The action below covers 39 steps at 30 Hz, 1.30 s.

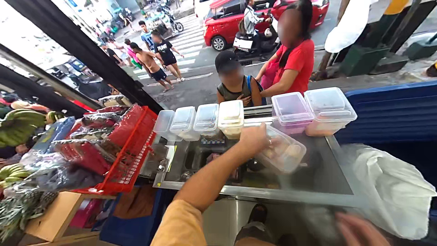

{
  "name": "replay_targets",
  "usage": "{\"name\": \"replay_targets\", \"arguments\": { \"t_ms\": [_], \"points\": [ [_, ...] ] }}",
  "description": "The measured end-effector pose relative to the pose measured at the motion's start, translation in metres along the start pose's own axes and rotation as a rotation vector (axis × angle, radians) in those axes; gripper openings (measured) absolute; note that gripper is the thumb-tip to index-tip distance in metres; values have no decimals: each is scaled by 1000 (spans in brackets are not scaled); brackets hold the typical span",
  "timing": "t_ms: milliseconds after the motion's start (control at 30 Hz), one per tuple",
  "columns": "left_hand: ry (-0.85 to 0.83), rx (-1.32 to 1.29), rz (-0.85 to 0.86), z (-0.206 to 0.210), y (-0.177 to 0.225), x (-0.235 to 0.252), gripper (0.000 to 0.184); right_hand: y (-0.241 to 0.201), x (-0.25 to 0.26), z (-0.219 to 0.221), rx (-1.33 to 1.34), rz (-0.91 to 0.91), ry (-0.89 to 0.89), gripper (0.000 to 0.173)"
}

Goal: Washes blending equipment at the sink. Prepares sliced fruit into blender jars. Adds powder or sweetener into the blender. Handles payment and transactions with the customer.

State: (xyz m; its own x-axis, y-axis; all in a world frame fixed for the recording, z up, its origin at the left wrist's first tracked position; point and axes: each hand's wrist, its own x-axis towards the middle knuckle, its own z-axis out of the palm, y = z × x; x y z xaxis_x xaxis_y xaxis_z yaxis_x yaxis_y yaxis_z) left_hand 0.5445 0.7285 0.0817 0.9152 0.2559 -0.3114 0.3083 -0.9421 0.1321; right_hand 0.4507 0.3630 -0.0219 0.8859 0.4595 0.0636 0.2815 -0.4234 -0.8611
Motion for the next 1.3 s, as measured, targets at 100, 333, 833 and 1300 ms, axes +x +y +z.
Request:
{"name": "replay_targets", "arguments": {
  "t_ms": [100,333,833,1300],
  "points": [
    [95,-271,-44,15,-23,-36,60,-60,74,21,-197,-419,-6,34],
    [143,-1048,472,130,-126,-45,114,-129,201,108,-659,-553,-421,97],
    [281,-1186,731,141,-85,0,128,-165,243,111,-577,-375,-744,73],
    [201,-1399,644,172,-74,-24,157,-124,207,65,-742,-448,-695,117]
  ]
}}
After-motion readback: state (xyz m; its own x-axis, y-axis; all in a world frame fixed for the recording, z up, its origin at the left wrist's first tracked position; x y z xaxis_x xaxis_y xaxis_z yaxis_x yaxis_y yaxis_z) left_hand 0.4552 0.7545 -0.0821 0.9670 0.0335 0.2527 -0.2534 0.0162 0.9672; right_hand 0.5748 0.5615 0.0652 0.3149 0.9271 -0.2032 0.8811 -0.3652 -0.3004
